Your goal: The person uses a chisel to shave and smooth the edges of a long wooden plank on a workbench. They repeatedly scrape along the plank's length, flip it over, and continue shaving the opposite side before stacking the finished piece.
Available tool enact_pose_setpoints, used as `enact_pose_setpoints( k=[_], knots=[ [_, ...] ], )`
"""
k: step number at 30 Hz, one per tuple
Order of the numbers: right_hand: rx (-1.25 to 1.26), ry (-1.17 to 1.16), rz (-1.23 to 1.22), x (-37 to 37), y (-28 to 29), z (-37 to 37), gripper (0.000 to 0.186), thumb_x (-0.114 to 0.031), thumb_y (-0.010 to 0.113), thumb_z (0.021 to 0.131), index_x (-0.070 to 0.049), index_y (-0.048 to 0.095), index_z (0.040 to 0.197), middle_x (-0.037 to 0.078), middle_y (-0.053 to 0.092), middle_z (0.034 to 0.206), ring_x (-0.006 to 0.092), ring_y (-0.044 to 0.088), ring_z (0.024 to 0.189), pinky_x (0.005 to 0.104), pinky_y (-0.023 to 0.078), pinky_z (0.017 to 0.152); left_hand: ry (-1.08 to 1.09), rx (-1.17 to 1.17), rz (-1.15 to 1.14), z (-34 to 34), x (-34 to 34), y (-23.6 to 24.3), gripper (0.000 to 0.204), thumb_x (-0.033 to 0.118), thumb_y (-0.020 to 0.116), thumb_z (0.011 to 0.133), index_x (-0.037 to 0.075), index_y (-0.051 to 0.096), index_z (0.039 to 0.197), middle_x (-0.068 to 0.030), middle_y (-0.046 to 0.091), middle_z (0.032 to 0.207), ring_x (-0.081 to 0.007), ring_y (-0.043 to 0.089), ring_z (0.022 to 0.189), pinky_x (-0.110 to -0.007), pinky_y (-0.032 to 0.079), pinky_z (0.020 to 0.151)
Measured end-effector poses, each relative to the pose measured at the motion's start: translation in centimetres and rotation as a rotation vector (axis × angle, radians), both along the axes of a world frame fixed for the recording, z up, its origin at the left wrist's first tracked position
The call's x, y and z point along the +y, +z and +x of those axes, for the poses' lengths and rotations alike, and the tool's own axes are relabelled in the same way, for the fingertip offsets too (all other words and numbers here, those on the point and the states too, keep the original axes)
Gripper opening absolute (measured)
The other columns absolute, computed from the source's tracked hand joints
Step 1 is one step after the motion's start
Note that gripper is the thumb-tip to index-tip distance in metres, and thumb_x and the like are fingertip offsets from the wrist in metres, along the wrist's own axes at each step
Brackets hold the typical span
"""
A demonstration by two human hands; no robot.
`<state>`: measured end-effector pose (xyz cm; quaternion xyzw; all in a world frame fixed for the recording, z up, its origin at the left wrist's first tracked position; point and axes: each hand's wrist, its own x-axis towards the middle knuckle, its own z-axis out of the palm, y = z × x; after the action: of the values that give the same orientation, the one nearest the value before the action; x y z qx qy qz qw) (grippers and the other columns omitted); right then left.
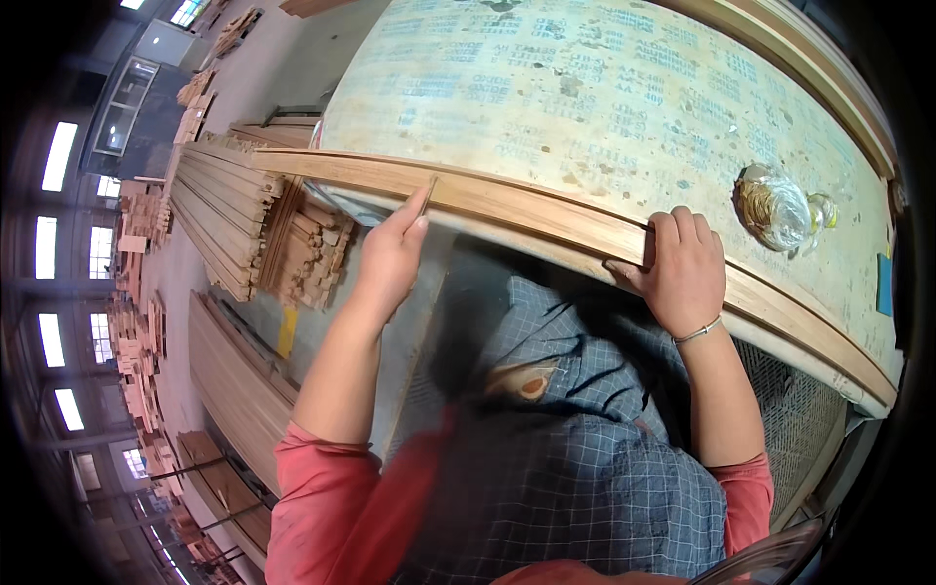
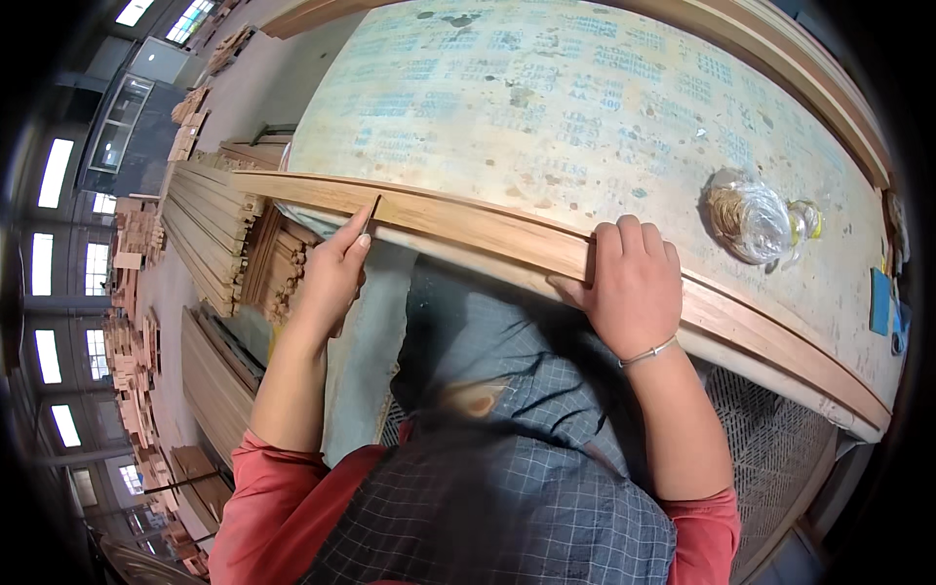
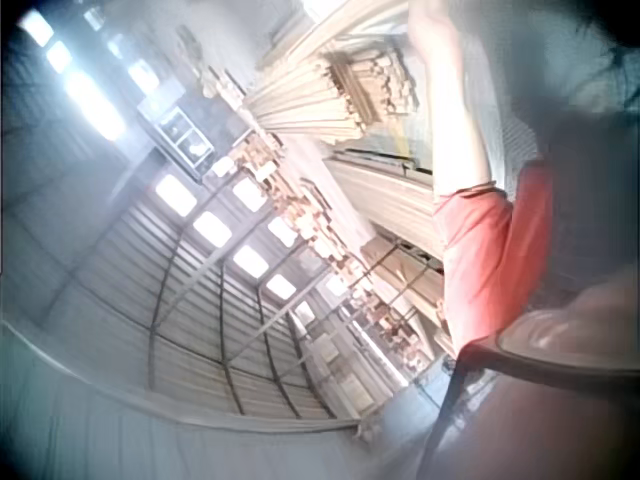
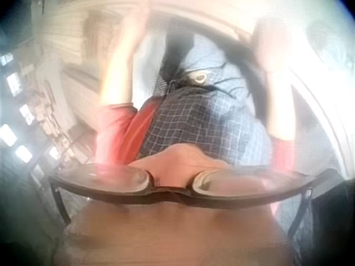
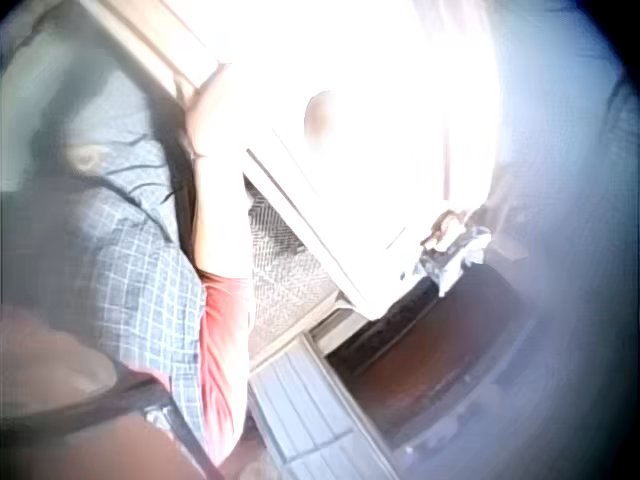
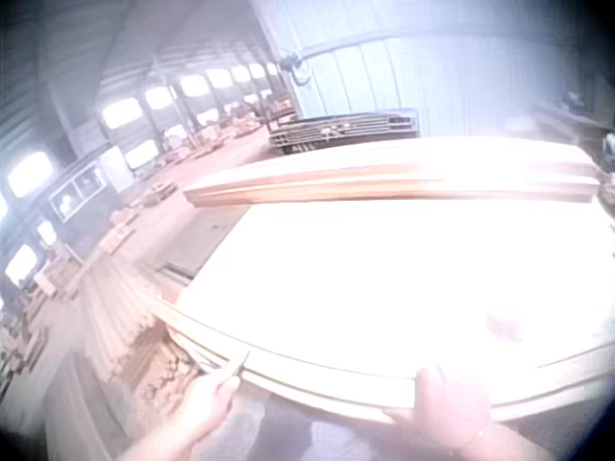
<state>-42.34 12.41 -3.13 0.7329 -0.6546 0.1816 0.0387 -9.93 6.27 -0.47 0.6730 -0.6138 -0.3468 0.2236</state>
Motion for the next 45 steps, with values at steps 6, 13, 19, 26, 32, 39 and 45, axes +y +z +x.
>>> enact_pose_setpoints(
  k=[6, 13, 19, 26, 32, 39, 45],
  knots=[
    [0.001, -0.011, -0.004, -0.1, 0.4, 0.1, 0.05, -0.04, 0.084, 0.063, -0.007, 0.058, 0.091, 0.008, 0.055, 0.089, 0.026, 0.054, 0.085, 0.0372, 0.044, 0.073, -0.314, 0.014, -0.091, -2.9, 1.3, 0.1, 0.043, 0.01, 0.049, 0.099, 0.001, 0.05, 0.141, -0.0205, 0.055, 0.139, -0.0287, 0.051, 0.132, -0.033, 0.036, 0.111],
    [-0.021, -0.015, 0.008, -0.1, 0.5, 0.1, 0.049, -0.04, 0.084, 0.063, -0.006, 0.059, 0.09, 0.008, 0.057, 0.091, 0.0258, 0.055, 0.088, 0.0377, 0.044, 0.075, -0.375, -0.385, -0.234, -4.1, 2.8, 0.1, 0.043, 0.006, 0.056, 0.095, 0.01, 0.056, 0.138, -0.0251, 0.064, 0.116, -0.0385, 0.062, 0.097, -0.039, 0.049, 0.089],
    [-0.008, -0.017, 0.028, -0.1, 0.5, 0.0, 0.051, -0.041, 0.084, 0.063, -0.007, 0.059, 0.09, 0.008, 0.056, 0.092, 0.0256, 0.056, 0.088, 0.0379, 0.045, 0.075, -0.309, -0.194, -0.193, -3.4, 1.1, 1.4, 0.041, 0.008, 0.055, 0.097, 0.011, 0.057, 0.138, -0.0206, 0.066, 0.121, -0.0314, 0.063, 0.111, -0.036, 0.047, 0.096],
    [-0.015, -0.017, 0.024, 0.0, 0.4, 0.0, 0.05, -0.04, 0.085, 0.062, -0.007, 0.059, 0.089, 0.008, 0.056, 0.091, 0.0257, 0.056, 0.088, 0.0378, 0.045, 0.075, -0.48, -0.264, -0.219, -3.2, 1.7, 0.5, 0.044, 0.01, 0.056, 0.098, 0.013, 0.054, 0.141, -0.0141, 0.065, 0.093, -0.029, 0.062, 0.086, -0.039, 0.049, 0.081],
    [-0.008, 0.0, -0.019, -0.1, 0.4, 0.1, 0.051, -0.04, 0.085, 0.061, -0.007, 0.058, 0.089, 0.007, 0.056, 0.09, 0.0255, 0.056, 0.086, 0.0374, 0.045, 0.074, -0.163, -0.028, -0.097, -3.3, 1.5, 0.1, 0.042, 0.011, 0.052, 0.1, 0.007, 0.053, 0.141, -0.0157, 0.057, 0.14, -0.0202, 0.053, 0.13, -0.029, 0.037, 0.109],
    [-0.104, 0.063, -0.036, 0.8, 0.5, -1.6, 0.064, -0.027, 0.087, 0.06, -0.007, 0.059, 0.114, 0.01, 0.059, 0.105, 0.0289, 0.056, 0.097, 0.0428, 0.045, 0.088, -0.291, 0.185, -0.017, -5.0, 3.8, -1.4, 0.046, 0.008, 0.049, 0.098, 0.009, 0.05, 0.144, -0.0002, 0.056, 0.088, -0.0071, 0.048, 0.066, -0.022, 0.043, 0.06],
    [0.058, -0.006, -0.046, 6.8, 1.1, -11.4, 0.081, -0.019, 0.089, 0.059, -0.008, 0.052, 0.13, 0.013, 0.058, 0.125, 0.0335, 0.055, 0.112, 0.0439, 0.043, 0.098, -0.12, 0.001, -0.22, -3.9, 6.9, -6.0, 0.055, -0.001, 0.046, 0.094, 0.002, 0.04, 0.149, 0.0009, 0.049, 0.071, -0.0068, 0.048, 0.06, -0.022, 0.044, 0.058]
  ],
)
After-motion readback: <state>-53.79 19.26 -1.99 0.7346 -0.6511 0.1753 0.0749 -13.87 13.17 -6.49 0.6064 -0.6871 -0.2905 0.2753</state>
